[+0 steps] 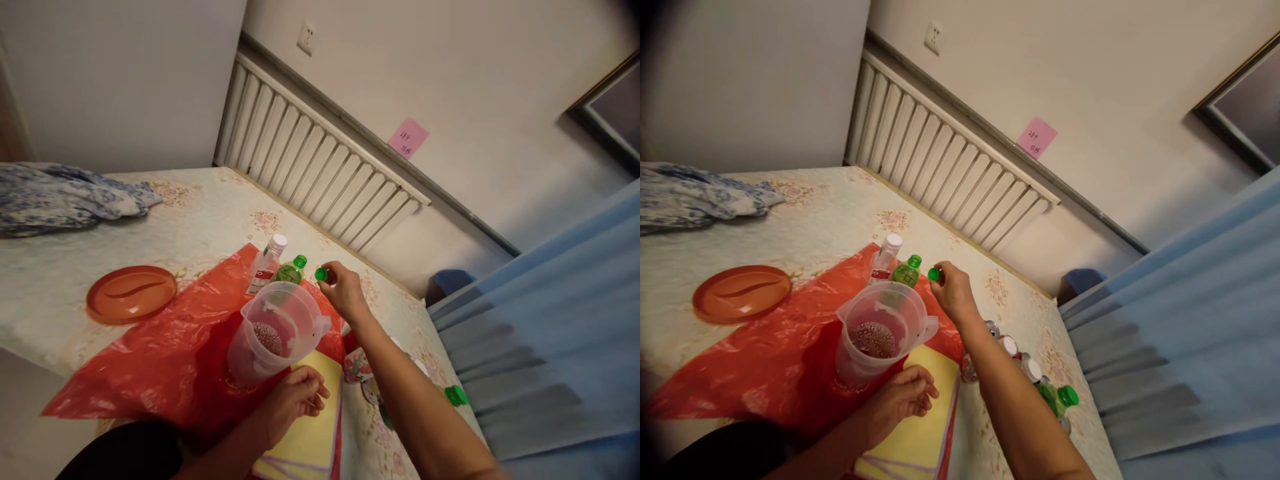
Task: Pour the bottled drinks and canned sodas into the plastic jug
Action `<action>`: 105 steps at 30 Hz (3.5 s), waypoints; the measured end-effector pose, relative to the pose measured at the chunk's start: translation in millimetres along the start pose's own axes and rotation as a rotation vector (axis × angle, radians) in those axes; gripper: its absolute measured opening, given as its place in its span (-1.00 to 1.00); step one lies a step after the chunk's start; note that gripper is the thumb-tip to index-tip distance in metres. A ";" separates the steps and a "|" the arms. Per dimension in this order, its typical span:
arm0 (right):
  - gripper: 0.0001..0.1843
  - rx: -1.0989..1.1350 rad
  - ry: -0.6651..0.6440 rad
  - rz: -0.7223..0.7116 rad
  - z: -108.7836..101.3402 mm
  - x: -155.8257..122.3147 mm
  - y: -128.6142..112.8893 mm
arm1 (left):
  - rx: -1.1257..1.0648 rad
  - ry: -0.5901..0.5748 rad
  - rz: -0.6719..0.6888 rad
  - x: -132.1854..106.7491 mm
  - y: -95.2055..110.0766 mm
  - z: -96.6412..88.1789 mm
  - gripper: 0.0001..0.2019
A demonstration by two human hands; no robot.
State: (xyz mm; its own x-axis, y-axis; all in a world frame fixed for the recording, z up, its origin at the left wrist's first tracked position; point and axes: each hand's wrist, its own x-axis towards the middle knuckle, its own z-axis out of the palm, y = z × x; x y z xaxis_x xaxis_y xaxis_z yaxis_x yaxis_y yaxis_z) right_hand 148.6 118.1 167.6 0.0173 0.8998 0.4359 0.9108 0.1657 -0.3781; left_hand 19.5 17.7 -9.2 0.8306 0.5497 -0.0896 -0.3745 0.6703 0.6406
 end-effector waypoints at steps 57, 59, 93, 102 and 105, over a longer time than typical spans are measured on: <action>-0.76 -0.257 -0.327 -0.391 14.2 72.6 -17.2 | -0.006 0.033 -0.013 0.7 2.8 3.0 -0.70; -0.76 -0.267 -0.334 -0.398 14.6 73.1 -17.3 | 0.012 0.041 -0.014 0.5 3.1 3.5 -0.70; -0.77 -0.115 0.141 0.160 -178.6 -143.5 33.5 | 0.180 -0.022 -0.043 6.1 7.5 1.9 -0.73; -0.54 0.096 0.781 0.827 -155.8 -330.0 126.0 | 0.211 -0.079 -0.099 10.8 1.6 0.4 -0.73; -0.50 0.200 0.797 0.914 -106.3 -341.0 134.8 | 0.216 -0.106 -0.115 11.8 0.4 1.6 -0.74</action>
State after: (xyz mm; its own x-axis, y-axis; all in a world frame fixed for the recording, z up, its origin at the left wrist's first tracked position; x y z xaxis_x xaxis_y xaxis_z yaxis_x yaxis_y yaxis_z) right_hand 309.3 -209.3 54.8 0.9268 0.2314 0.2958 0.3539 -0.2744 -0.8941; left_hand 29.8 23.6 -8.7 0.9056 0.4127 -0.0980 -0.1880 0.5975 0.7795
